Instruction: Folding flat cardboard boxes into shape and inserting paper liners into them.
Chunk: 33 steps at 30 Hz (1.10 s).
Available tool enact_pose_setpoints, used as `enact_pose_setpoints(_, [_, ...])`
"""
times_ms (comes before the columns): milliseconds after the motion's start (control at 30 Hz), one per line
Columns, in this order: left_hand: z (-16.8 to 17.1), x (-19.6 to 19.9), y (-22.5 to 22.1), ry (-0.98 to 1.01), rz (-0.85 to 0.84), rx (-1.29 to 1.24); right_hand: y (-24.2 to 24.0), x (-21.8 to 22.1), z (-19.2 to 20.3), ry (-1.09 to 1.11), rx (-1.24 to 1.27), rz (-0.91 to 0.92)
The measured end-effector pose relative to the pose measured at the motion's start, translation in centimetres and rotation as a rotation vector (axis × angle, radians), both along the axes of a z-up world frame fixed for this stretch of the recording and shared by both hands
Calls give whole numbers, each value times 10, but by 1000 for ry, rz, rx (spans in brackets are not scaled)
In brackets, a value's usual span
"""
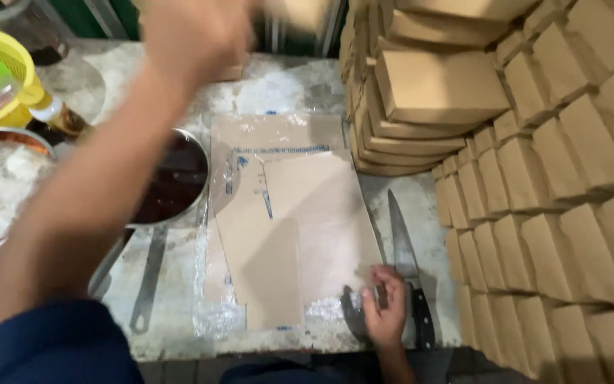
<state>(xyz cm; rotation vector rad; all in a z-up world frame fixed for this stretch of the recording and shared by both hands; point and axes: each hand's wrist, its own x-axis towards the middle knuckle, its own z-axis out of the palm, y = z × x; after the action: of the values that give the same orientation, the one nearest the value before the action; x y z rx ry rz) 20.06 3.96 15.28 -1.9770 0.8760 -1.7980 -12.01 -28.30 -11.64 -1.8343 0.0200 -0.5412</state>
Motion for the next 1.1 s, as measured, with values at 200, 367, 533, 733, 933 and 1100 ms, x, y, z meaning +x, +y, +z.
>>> enact_pose_setpoints(200, [-118,-207,-96,720,-634,-216,-1,15,29,-99,177,215])
enact_pose_setpoints(367, [-161,-278,-113,1180,-800,-512,-8,11,40,-220,239,259])
enact_pose_setpoints(533, [-161,-269,-105,1329,-933,-622,-21,-10,15,-174,454,303])
enact_pose_setpoints(733, [-128,-210,-62,2203,-936,-969,-15,-12,35,-170,834,337])
enact_pose_setpoints(933, [-258,-243,-114,2559,-768,-1289,7,-27,13,-180,1011,283])
enact_pose_setpoints(1100, [-211,-207,-64,2201,-507,-1245,-35,-26,2,-148,1151,238])
